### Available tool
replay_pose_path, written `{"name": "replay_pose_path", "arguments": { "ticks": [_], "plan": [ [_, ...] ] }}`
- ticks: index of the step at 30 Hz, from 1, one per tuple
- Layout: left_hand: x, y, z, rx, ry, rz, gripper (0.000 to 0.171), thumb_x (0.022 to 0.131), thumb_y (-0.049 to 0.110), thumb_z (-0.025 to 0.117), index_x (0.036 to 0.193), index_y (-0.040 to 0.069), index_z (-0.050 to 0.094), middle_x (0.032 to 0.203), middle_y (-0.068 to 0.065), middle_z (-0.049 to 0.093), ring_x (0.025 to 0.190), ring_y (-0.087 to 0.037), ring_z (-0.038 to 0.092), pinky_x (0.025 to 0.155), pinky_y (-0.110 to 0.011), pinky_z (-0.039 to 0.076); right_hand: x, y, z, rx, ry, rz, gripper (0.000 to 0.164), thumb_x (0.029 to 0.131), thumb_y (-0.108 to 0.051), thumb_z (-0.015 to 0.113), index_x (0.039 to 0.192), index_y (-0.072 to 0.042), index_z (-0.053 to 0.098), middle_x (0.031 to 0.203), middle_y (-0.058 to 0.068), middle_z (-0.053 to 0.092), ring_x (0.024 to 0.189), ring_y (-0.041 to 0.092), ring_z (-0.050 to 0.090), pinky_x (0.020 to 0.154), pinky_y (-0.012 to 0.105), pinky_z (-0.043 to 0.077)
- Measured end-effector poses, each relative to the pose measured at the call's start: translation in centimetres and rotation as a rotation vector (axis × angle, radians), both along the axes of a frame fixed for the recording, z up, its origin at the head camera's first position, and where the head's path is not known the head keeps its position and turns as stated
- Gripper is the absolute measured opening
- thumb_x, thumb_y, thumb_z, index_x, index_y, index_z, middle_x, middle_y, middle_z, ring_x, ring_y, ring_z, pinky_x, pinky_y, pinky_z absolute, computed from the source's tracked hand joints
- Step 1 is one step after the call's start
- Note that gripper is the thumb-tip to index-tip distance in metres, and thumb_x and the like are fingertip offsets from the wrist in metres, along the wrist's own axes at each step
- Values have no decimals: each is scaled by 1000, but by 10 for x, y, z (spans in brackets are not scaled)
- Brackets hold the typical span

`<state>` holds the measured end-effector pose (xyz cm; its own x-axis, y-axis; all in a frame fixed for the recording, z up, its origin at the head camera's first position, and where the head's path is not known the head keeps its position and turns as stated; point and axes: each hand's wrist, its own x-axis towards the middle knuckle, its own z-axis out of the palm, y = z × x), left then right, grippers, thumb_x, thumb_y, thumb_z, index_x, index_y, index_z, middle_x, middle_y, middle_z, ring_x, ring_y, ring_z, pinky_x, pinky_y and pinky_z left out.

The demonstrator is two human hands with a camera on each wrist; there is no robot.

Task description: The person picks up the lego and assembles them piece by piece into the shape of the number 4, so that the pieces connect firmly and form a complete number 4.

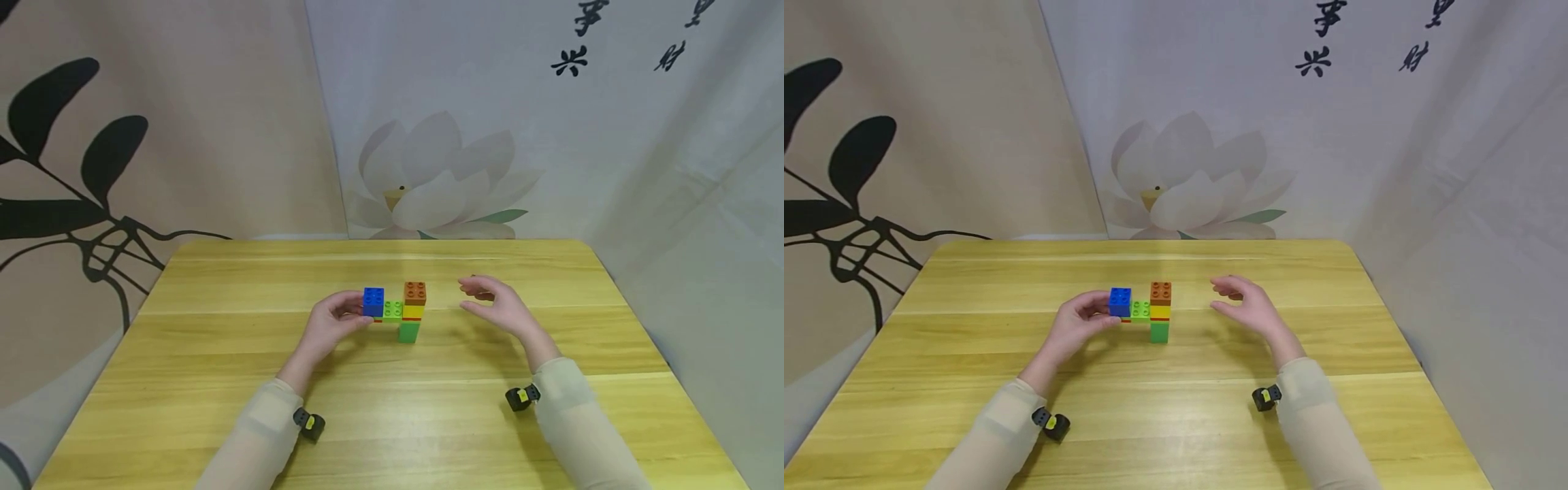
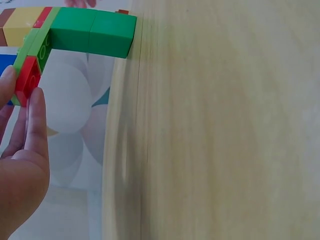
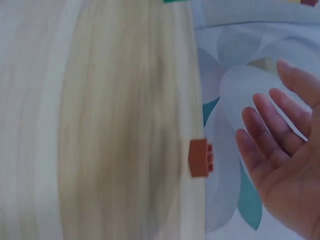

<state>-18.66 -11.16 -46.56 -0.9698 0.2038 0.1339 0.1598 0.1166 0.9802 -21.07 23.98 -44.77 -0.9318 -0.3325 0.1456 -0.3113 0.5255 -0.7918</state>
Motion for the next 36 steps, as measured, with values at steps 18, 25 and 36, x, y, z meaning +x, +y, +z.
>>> {"name": "replay_pose_path", "arguments": {
  "ticks": [18,25,36],
  "plan": [
    [0,0,0,4,10,-9,41,82,-1,79,121,-3,65,106,-16,68,101,-33,62,85,-25,54,-24,29,-6,131,-1,-87,49,92,-8,70,136,6,53,132,25,57,118,41,53,101,55,43],
    [-1,0,1,20,22,-18,41,82,-3,78,120,-4,65,106,-19,68,98,-28,62,85,-27,54,-31,32,-11,144,-48,-119,52,95,-12,69,140,4,50,139,23,51,124,41,47,104,56,40],
    [0,0,2,23,4,-15,41,82,-3,77,121,-5,65,106,-19,67,101,-34,61,85,-25,54,-42,35,-32,101,-132,-169,59,95,-16,68,146,2,43,142,25,48,126,42,47,106,55,38]
  ]
}}
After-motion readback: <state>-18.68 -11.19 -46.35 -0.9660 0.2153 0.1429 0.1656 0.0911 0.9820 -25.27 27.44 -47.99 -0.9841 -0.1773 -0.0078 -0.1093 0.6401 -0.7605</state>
